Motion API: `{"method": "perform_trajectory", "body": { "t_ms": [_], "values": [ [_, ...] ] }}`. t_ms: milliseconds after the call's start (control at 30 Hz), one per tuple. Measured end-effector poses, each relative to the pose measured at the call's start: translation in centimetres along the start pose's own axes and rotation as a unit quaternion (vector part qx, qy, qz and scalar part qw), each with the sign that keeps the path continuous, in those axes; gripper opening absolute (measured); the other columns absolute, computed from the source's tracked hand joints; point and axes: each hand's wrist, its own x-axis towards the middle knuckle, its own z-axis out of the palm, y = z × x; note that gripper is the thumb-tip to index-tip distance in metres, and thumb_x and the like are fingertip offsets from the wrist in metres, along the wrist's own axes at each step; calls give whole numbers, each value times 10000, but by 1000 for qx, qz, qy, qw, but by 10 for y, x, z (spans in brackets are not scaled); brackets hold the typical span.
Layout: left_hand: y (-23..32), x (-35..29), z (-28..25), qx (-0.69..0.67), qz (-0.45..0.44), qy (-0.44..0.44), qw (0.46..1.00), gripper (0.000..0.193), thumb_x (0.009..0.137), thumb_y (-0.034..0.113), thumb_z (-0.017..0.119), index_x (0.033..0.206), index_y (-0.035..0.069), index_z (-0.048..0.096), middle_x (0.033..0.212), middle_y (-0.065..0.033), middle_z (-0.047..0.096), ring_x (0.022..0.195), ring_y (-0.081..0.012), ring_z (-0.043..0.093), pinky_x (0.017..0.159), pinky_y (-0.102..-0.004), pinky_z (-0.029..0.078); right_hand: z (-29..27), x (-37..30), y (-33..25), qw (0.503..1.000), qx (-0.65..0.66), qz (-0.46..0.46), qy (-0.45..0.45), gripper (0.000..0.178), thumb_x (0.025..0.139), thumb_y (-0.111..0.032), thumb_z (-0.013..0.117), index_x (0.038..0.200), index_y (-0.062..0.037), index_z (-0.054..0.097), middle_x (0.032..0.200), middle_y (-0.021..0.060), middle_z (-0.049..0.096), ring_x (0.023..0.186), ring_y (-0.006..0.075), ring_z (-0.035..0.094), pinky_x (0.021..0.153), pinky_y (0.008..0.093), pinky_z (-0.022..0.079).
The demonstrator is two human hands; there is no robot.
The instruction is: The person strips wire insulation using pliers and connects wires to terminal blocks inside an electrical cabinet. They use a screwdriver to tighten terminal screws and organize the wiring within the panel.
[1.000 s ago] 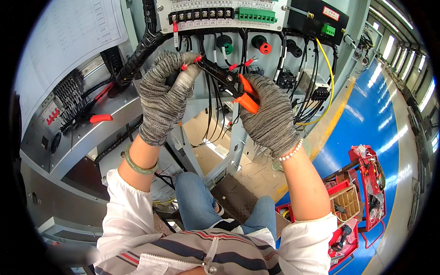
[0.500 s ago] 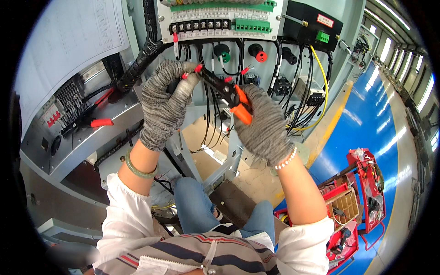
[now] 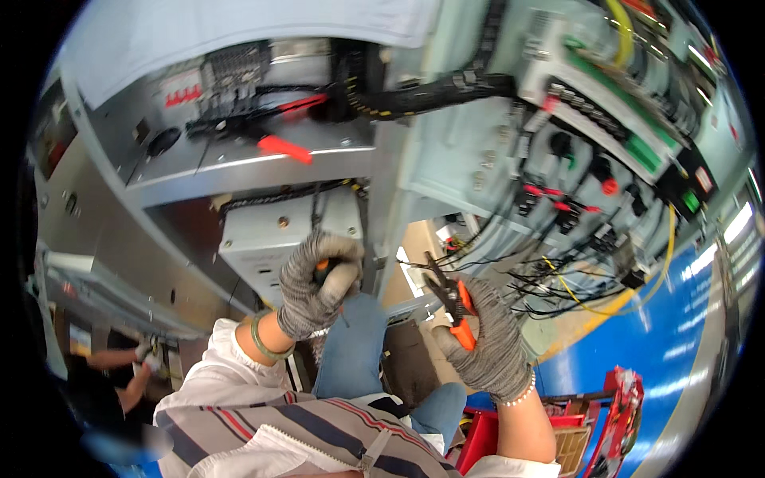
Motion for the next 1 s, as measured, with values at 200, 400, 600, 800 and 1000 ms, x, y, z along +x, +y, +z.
{"method": "perform_trajectory", "body": {
  "t_ms": [200, 400, 600, 800, 1000],
  "values": [
    [-40, -122, -52, 88, -109, 84, 987, 145, 819, 58, 604, 960, 33, 584, 811, -69, 601, 679, -158, 574, 625, -291, 466, 81, 58, -32, 979, -101, -109, -137, 608, 678, -225, 723, 1201, -38, 474, 1069, 187, 562, 1024, 354, 537, 890, 441, 434],
    [-19, -161, -60, -29, -278, 87, 956, 154, 844, 62, 600, 992, 30, 577, 817, -49, 601, 698, -114, 558, 637, -270, 473, 196, 142, -66, 927, -235, -198, -213, 655, 740, -392, 658, 1239, -26, 442, 1091, 190, 529, 1017, 323, 529, 878, 429, 433],
    [-20, -169, -57, -8, -289, 67, 955, 173, 818, 77, 630, 981, 24, 608, 826, -91, 615, 742, -196, 599, 694, -301, 477, 244, 200, -36, 931, -271, -138, -201, 683, 766, -467, 607, 1252, -12, 455, 1277, 207, 443, 1195, 339, 421, 1008, 421, 341],
    [-27, -134, -65, 19, -226, 83, 970, 179, 866, 115, 583, 1023, 31, 586, 823, -63, 612, 750, -163, 586, 698, -296, 476, 244, 188, -12, 936, -259, -209, -115, 653, 788, -432, 588, 1282, -25, 460, 1343, 192, 402, 1269, 350, 344, 1074, 435, 247],
    [-38, -89, -62, -53, -31, 200, 978, 300, 933, 213, 484, 1194, 65, 474, 732, -37, 479, 662, -124, 471, 618, -249, 441, 188, 100, -11, 950, 18, -294, -105, 513, 804, -295, 574, 1243, -57, 461, 1199, 190, 513, 1084, 341, 522, 881, 485, 429]
  ]
}}
